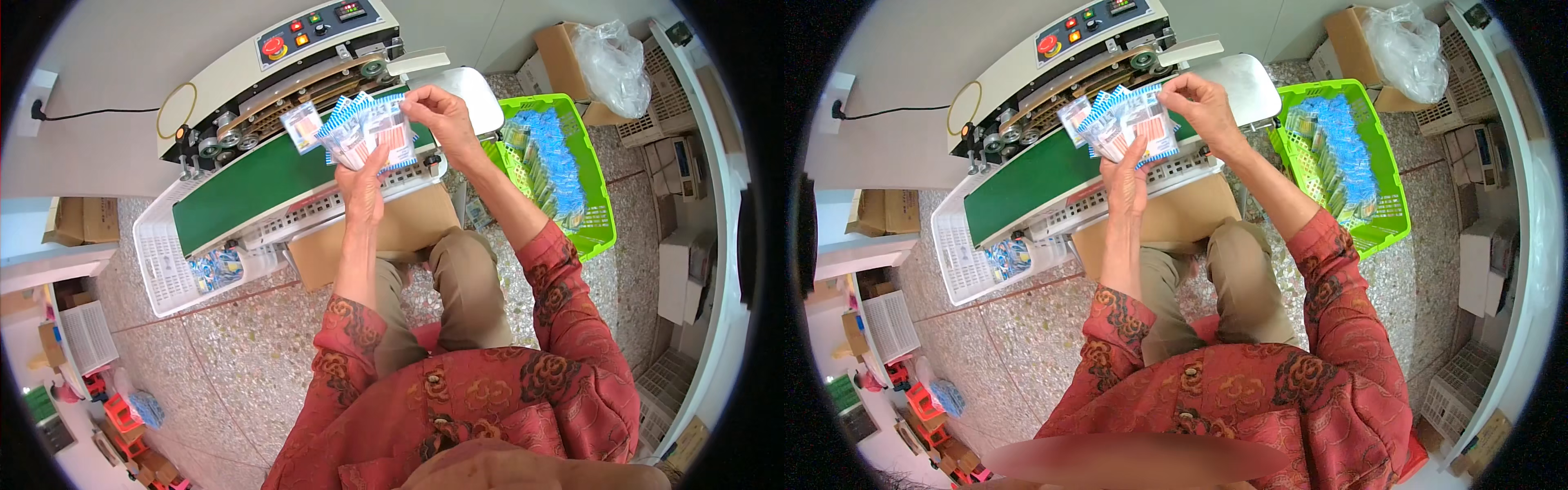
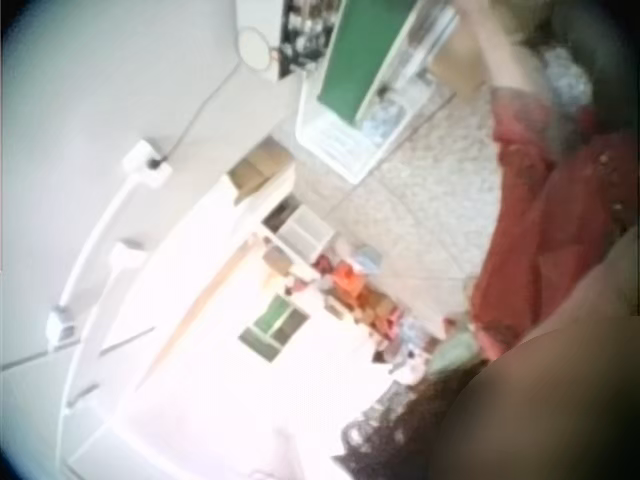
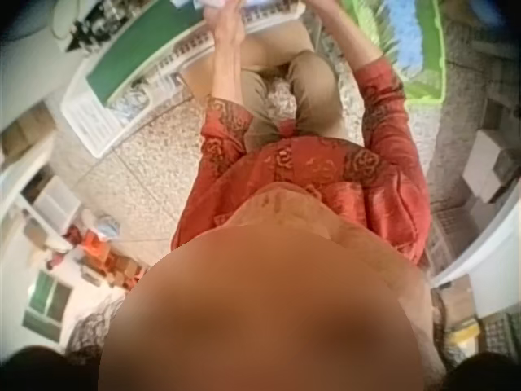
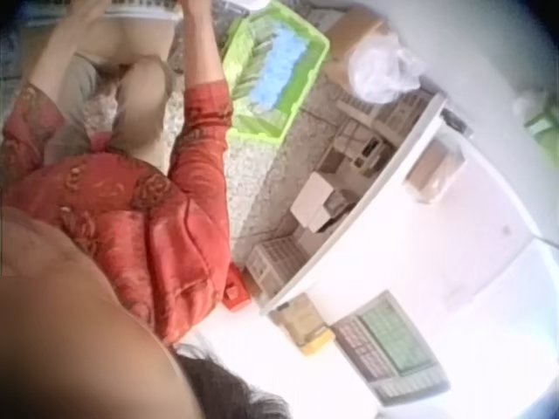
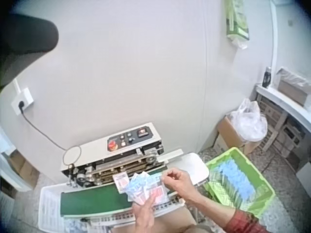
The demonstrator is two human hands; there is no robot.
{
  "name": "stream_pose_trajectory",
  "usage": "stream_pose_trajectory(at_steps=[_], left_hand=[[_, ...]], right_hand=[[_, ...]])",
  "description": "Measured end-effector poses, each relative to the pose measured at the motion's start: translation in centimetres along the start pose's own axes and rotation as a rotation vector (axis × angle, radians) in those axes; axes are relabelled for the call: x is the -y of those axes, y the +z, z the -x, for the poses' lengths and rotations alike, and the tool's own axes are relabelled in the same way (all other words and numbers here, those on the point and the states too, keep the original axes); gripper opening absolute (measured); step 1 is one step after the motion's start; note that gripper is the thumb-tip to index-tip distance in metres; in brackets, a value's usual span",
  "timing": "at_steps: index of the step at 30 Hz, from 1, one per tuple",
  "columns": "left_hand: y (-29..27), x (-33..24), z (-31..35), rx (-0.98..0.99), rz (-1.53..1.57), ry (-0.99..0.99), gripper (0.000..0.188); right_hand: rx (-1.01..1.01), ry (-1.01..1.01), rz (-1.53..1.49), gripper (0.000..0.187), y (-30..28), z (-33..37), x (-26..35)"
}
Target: Sealing small plastic bags containing toy components using a bench-top heat sealer machine.
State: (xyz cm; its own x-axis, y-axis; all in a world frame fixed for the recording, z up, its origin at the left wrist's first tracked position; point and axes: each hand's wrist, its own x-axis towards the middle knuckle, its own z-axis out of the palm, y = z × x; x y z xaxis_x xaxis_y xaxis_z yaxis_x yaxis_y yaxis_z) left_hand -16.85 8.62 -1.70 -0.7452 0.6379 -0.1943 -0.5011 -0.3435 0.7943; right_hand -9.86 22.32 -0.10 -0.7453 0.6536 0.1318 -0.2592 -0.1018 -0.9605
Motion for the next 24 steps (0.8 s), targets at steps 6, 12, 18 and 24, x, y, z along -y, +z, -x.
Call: stream_pose_trajectory(at_steps=[6, 12, 18, 24], left_hand=[[0.0, 0.1, -0.1, 0.003, -0.008, -0.022, 0.036], [-0.1, 0.4, -0.4, -0.007, 0.002, -0.022, 0.034], [-0.4, -0.2, -0.4, -0.075, -0.013, 0.001, 0.033], [-0.2, 0.0, -0.3, -0.079, -0.036, -0.006, 0.033]], right_hand=[[-0.116, 0.202, -0.063, 0.013, -1.1, 0.4, 0.3], [0.013, 0.287, -0.022, 0.023, 0.3, 2.8, -0.7], [-0.137, 0.294, -0.147, 0.019, -1.1, 1.0, -0.5], [-0.187, 0.366, 0.130, 0.024, -5.1, -4.1, -3.6]])
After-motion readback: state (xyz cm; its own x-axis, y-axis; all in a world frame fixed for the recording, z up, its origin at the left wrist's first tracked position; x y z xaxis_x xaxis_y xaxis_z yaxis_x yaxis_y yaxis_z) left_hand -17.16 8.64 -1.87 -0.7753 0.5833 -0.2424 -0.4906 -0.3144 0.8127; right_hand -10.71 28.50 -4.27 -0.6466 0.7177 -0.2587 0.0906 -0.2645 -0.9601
